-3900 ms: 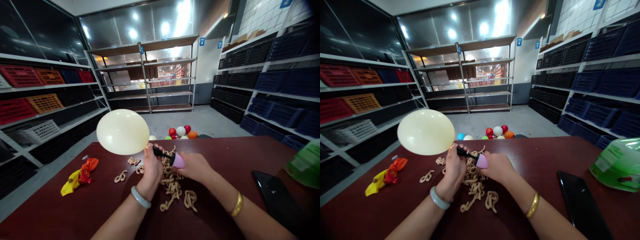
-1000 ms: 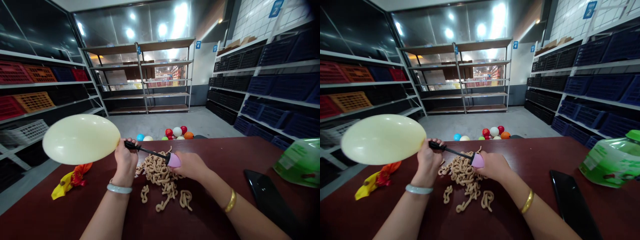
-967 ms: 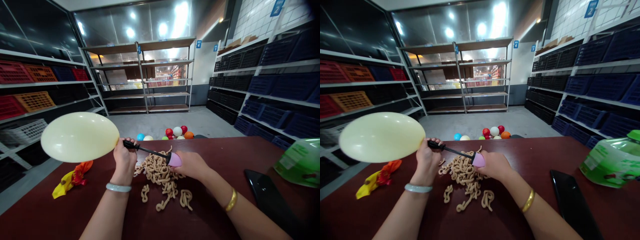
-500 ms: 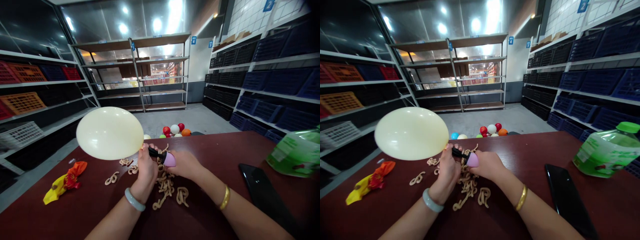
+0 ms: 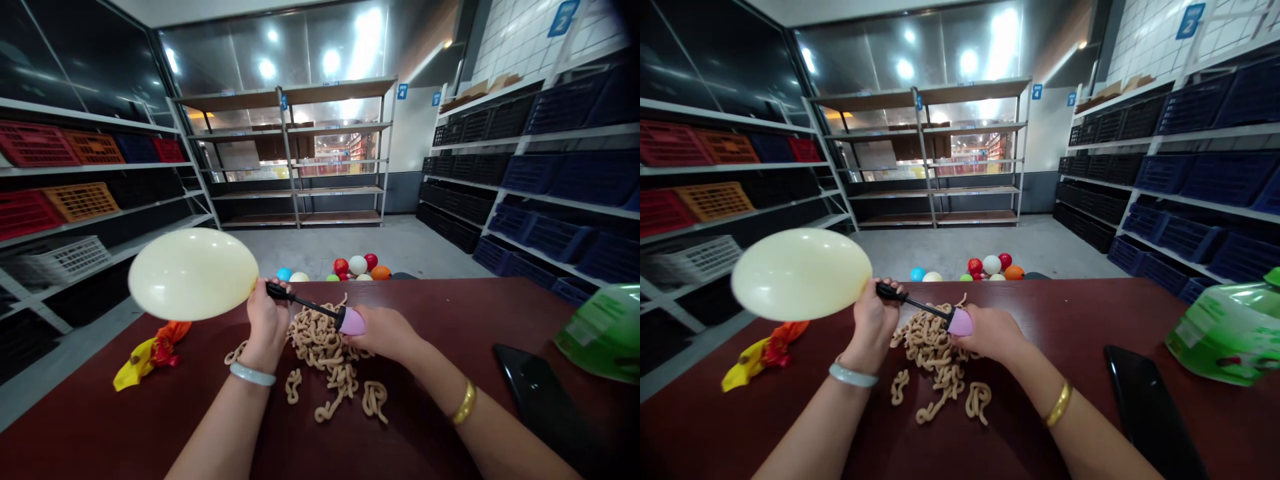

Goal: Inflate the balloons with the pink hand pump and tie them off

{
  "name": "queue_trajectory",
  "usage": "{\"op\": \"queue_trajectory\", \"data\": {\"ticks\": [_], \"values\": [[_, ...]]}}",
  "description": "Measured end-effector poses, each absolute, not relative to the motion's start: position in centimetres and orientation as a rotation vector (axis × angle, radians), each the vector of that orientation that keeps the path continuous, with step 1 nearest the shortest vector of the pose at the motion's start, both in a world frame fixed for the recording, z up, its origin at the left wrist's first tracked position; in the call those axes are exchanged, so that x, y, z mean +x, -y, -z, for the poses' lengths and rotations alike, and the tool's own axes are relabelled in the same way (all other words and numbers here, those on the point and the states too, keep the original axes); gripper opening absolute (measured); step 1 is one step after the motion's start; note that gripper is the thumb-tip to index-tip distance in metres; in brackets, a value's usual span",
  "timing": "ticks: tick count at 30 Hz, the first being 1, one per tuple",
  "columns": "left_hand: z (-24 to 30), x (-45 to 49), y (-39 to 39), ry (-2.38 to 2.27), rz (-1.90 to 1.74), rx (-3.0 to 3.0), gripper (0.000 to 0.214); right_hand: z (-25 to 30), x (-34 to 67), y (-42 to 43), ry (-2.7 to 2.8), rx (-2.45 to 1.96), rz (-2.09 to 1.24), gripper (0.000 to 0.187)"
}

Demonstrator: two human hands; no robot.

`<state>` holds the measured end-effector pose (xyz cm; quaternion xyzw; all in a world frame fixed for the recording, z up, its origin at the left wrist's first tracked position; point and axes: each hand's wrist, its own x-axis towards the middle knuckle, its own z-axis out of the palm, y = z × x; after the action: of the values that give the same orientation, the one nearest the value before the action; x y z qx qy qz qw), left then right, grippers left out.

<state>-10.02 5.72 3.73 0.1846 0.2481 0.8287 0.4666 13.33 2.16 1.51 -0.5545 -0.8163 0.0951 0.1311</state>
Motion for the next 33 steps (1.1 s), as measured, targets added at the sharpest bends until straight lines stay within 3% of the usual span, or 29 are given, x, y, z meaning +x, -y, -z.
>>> {"op": "queue_trajectory", "data": {"ticks": [10, 23, 29, 33], "values": [[-3.1, -9.4, -5.5, -0.538, -2.023, 0.449, 0.017, -1.7, 14.2, -2.2, 2.403, -1.579, -0.227, 0.044], [-0.7, -1.5, -2.7, -0.589, -1.867, 0.448, 0.019, -2.3, 13.3, -1.3, 2.381, -1.574, -0.349, 0.058], [-1.0, -2.3, -2.7, -0.561, -1.878, 0.464, 0.018, -1.7, 13.0, -1.3, 2.437, -1.347, -0.247, 0.076], [-0.6, -2.9, -2.9, -0.572, -1.875, 0.443, 0.014, -1.9, 12.8, -1.0, 2.495, -1.314, -0.098, 0.063]]}}
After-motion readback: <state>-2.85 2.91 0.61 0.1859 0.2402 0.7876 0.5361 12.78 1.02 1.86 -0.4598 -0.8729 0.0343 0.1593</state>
